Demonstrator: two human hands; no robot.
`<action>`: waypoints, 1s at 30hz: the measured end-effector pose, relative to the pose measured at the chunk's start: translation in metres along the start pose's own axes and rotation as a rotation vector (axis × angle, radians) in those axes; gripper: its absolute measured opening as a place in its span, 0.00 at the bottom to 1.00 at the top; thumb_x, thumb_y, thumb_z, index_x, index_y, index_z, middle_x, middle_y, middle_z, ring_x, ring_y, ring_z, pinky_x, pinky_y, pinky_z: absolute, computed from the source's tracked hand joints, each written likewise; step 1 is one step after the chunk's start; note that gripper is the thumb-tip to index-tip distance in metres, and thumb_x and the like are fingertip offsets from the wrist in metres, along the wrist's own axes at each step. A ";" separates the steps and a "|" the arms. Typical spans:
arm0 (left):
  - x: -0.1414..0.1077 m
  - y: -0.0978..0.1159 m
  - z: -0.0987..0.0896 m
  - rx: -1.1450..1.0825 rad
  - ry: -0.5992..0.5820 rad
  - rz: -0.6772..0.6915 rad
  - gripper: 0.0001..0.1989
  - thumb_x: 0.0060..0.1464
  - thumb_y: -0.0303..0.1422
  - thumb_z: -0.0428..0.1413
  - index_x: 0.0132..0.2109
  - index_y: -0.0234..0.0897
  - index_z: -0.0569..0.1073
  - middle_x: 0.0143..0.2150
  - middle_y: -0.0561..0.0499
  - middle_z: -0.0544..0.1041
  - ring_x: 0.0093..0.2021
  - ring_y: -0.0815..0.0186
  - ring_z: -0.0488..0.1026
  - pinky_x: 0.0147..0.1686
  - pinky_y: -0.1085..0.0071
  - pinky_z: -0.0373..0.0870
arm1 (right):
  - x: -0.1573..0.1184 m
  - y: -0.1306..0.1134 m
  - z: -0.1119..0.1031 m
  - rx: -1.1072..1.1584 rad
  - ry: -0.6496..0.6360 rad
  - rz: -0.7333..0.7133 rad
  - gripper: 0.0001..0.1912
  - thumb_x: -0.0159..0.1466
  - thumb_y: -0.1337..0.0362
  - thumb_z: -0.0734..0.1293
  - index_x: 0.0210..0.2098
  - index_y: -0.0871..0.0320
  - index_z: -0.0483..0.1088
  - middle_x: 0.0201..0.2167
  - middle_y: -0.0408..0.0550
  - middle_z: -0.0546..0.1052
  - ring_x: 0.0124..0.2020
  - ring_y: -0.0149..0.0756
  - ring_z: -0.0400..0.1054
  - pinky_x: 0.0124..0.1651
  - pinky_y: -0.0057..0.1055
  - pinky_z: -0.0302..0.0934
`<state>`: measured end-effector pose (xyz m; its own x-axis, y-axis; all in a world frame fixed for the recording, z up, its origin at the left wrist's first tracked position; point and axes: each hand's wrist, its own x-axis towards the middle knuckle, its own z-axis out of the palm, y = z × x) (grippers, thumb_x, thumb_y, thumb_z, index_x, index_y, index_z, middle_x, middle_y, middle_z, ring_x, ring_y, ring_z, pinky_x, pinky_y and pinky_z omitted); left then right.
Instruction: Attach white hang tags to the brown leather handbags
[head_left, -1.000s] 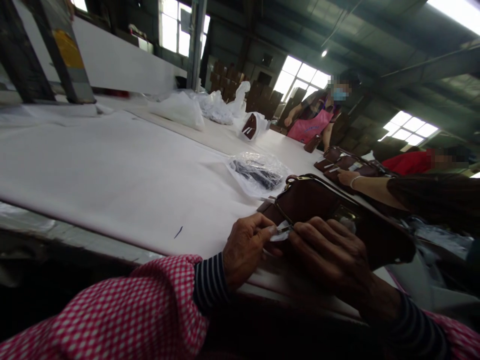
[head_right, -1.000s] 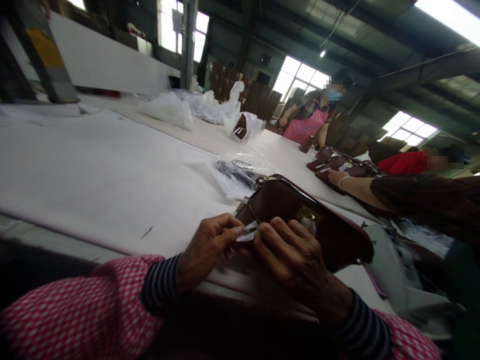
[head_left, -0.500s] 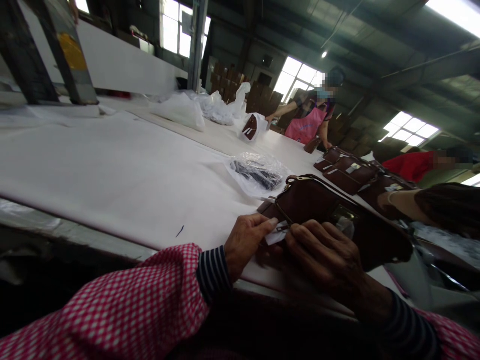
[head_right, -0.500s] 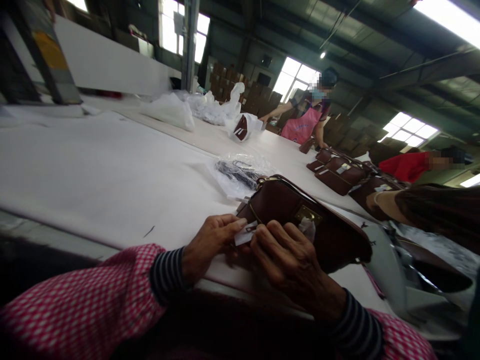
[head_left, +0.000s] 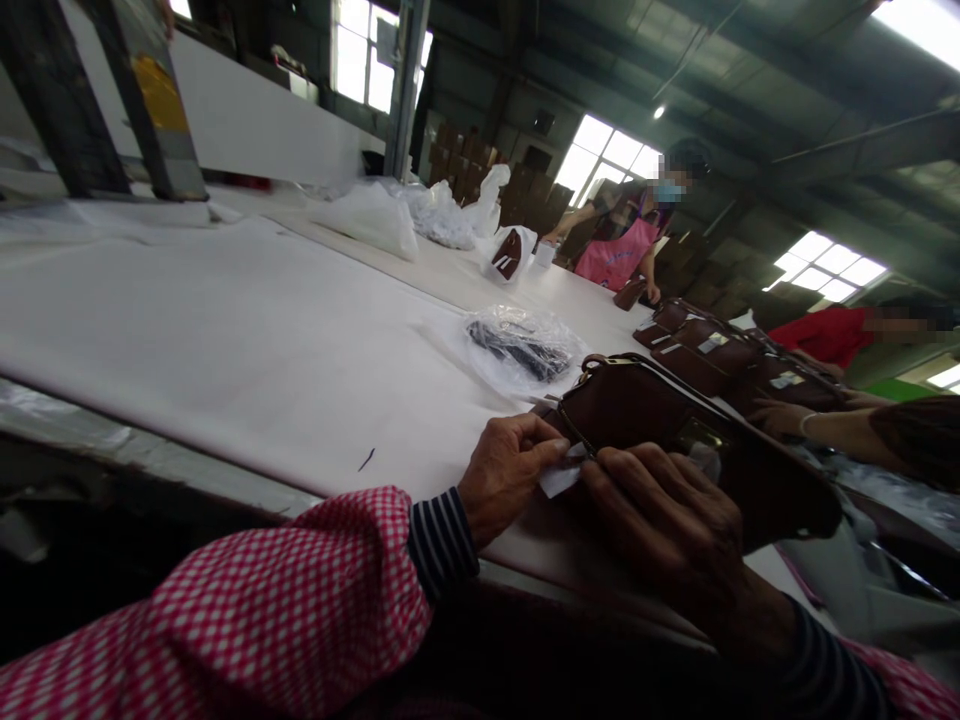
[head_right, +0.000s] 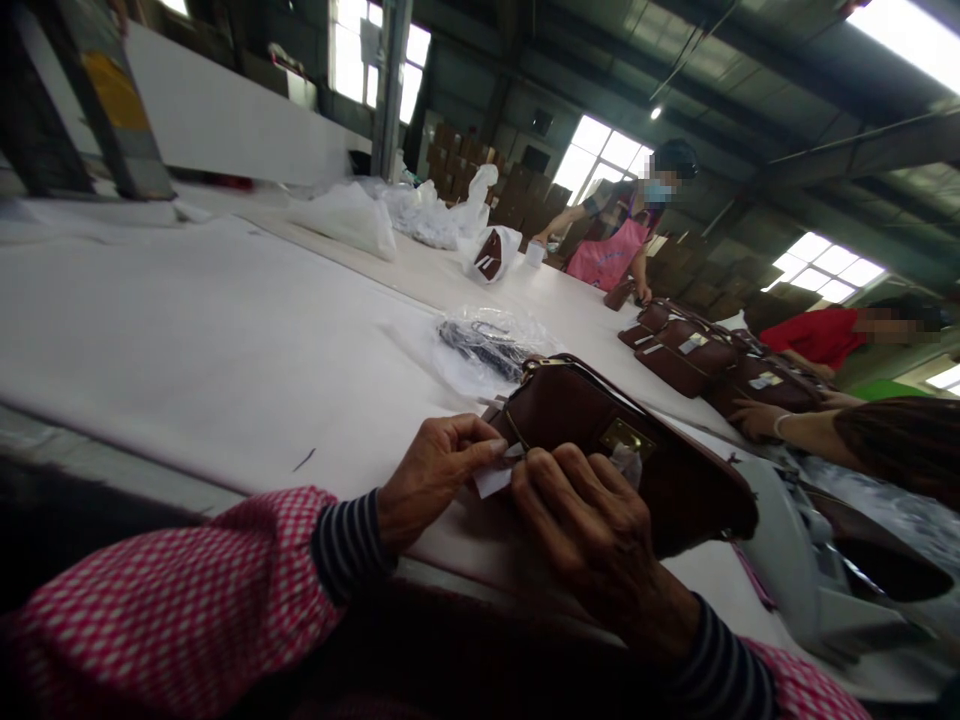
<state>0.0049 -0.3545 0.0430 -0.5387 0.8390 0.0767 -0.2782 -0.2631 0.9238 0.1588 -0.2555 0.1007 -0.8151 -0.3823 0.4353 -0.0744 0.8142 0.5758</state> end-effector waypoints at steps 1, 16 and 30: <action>-0.001 0.000 0.000 0.016 -0.003 0.013 0.08 0.49 0.34 0.62 0.32 0.32 0.76 0.25 0.52 0.76 0.26 0.70 0.70 0.27 0.74 0.65 | 0.000 0.000 0.000 0.000 -0.003 0.009 0.07 0.66 0.75 0.67 0.44 0.66 0.74 0.37 0.55 0.78 0.38 0.42 0.67 0.39 0.38 0.58; -0.009 0.012 -0.008 -0.057 -0.084 -0.033 0.14 0.47 0.28 0.63 0.44 0.32 0.77 0.34 0.49 0.82 0.33 0.67 0.76 0.36 0.72 0.71 | 0.016 -0.005 0.000 -0.006 -0.005 0.144 0.06 0.68 0.73 0.65 0.38 0.63 0.74 0.30 0.49 0.74 0.35 0.39 0.61 0.37 0.37 0.51; 0.003 0.017 -0.005 0.119 -0.131 0.125 0.12 0.52 0.30 0.61 0.45 0.33 0.76 0.36 0.50 0.80 0.39 0.65 0.77 0.41 0.70 0.72 | 0.018 -0.005 -0.011 0.157 -0.063 0.229 0.09 0.71 0.72 0.61 0.41 0.62 0.74 0.33 0.49 0.75 0.35 0.36 0.65 0.37 0.33 0.56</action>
<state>-0.0055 -0.3592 0.0568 -0.4530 0.8602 0.2341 -0.1160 -0.3172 0.9412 0.1508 -0.2715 0.1134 -0.8548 -0.1564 0.4948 0.0317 0.9360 0.3506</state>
